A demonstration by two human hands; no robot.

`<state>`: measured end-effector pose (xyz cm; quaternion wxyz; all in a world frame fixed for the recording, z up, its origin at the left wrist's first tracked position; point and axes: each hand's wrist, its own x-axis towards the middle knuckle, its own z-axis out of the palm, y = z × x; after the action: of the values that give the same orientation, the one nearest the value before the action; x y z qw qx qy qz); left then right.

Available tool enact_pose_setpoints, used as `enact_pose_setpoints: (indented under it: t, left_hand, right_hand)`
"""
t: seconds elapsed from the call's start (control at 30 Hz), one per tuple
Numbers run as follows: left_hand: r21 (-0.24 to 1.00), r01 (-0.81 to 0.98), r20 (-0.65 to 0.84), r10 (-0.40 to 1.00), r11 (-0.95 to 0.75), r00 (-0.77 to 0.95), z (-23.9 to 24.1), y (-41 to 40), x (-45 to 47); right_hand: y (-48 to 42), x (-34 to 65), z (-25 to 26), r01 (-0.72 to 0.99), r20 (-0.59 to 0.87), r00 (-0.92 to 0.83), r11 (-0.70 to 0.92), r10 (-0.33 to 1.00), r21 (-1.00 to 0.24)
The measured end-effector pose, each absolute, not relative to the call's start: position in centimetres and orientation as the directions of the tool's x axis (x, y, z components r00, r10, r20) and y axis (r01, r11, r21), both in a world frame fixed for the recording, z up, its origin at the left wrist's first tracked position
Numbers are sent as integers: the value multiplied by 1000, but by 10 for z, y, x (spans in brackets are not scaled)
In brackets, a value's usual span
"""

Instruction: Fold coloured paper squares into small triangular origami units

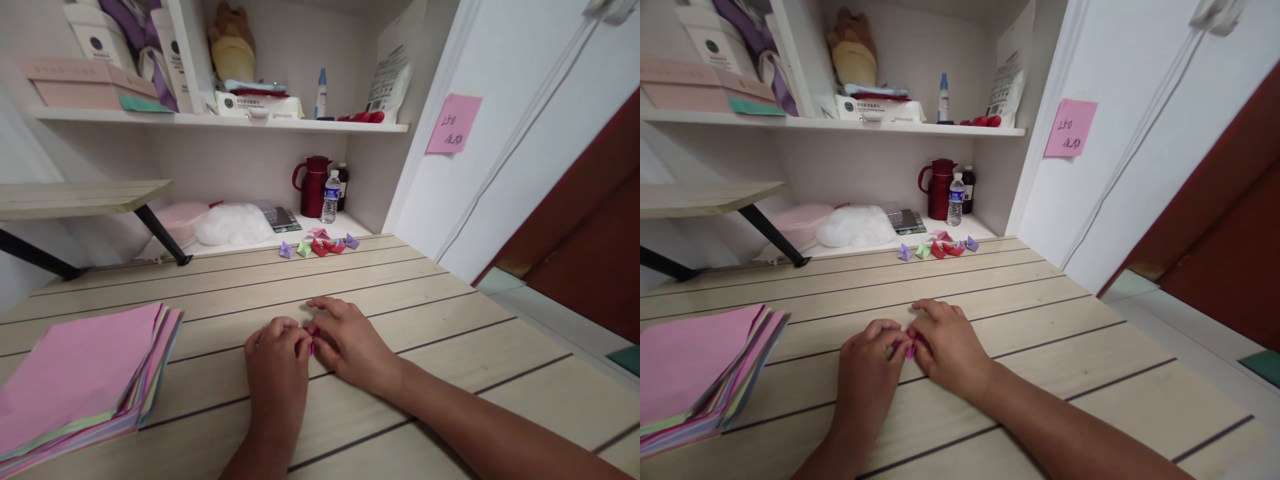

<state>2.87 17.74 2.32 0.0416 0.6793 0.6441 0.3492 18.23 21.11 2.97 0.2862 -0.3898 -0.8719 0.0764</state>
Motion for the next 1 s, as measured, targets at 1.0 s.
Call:
enact_pose_setpoints:
  t: [1.0]
  left_hand:
    - [848, 492, 308, 938, -196, -158, 18, 186, 18]
  right_hand:
    - [216, 169, 28, 678, 448, -511, 664, 734, -316]
